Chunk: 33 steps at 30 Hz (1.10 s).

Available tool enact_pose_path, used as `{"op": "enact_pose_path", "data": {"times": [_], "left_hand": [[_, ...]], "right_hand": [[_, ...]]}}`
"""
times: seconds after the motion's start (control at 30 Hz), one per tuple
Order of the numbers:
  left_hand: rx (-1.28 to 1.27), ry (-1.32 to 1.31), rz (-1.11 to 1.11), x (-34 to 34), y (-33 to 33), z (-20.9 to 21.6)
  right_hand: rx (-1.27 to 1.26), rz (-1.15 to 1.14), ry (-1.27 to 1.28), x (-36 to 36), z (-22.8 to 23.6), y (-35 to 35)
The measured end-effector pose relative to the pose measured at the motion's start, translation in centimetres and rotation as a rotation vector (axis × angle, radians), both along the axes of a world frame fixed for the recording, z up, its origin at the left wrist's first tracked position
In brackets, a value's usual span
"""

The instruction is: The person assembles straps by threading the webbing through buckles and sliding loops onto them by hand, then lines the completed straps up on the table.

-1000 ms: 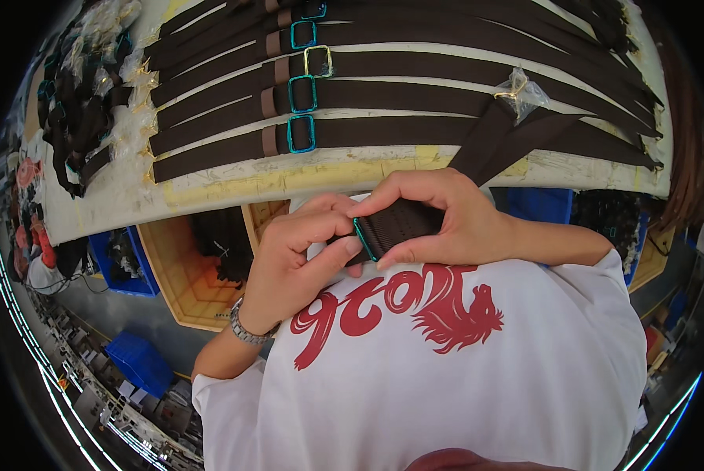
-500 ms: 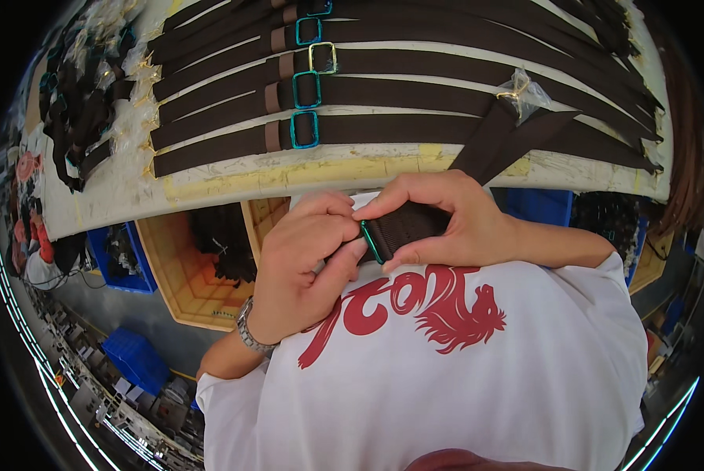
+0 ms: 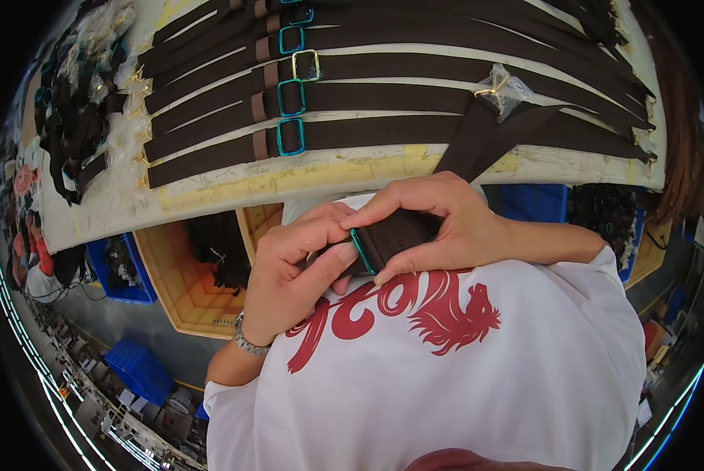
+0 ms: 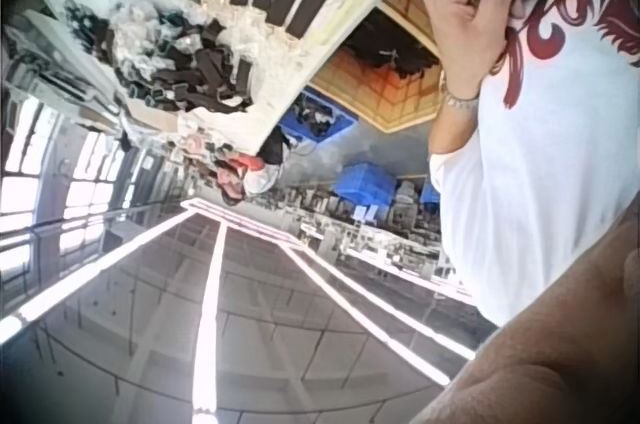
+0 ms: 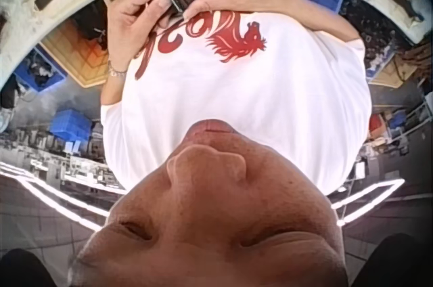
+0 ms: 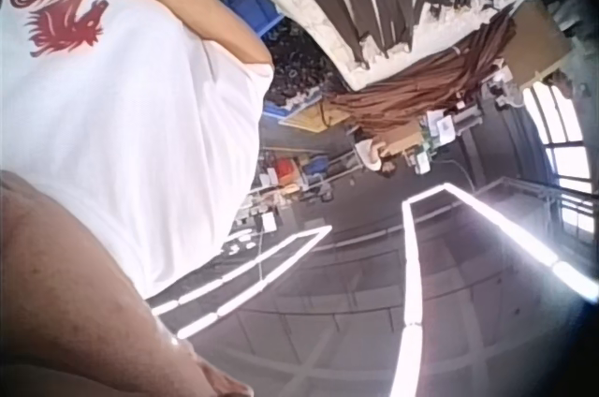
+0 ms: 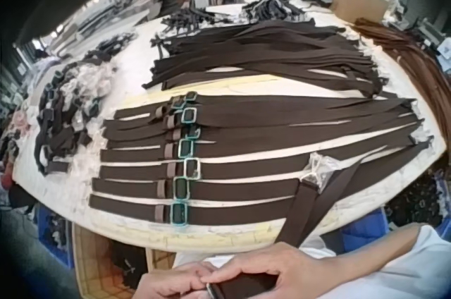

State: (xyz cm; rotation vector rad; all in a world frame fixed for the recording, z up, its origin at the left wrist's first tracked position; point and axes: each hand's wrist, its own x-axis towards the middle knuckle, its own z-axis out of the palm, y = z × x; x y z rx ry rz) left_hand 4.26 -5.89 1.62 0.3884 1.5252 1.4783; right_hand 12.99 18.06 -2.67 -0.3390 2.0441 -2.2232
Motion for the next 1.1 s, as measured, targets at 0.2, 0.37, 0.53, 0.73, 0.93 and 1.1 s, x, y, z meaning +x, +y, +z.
{"op": "enact_pose_path", "data": {"times": [0.2,0.37,0.53,0.73,0.93,1.1], "left_hand": [[-0.011,0.021,0.021,0.2,0.5,1.4],[-0.043,-0.327,0.085,0.1,0.7,1.1],[-0.074,-0.092,0.015,-0.7,0.5,1.3],[-0.226,0.295,0.009,0.0,0.1,1.3],[-0.092,-0.155,0.109,-0.4,0.4,-0.2],[-0.150,0.076,0.037,-1.5,-0.2,0.4]], "right_hand": [[0.059,0.026,0.066,-0.1,0.9,0.5],[0.071,-0.022,0.055,0.0,0.9,0.5],[0.030,-0.074,0.007,0.3,0.2,0.1],[-0.058,0.004,0.020,-0.4,-0.5,-0.8],[-0.103,0.022,-0.045,0.0,-0.8,-0.4],[-0.108,0.022,-0.085,-0.2,-0.3,-0.4]]}}
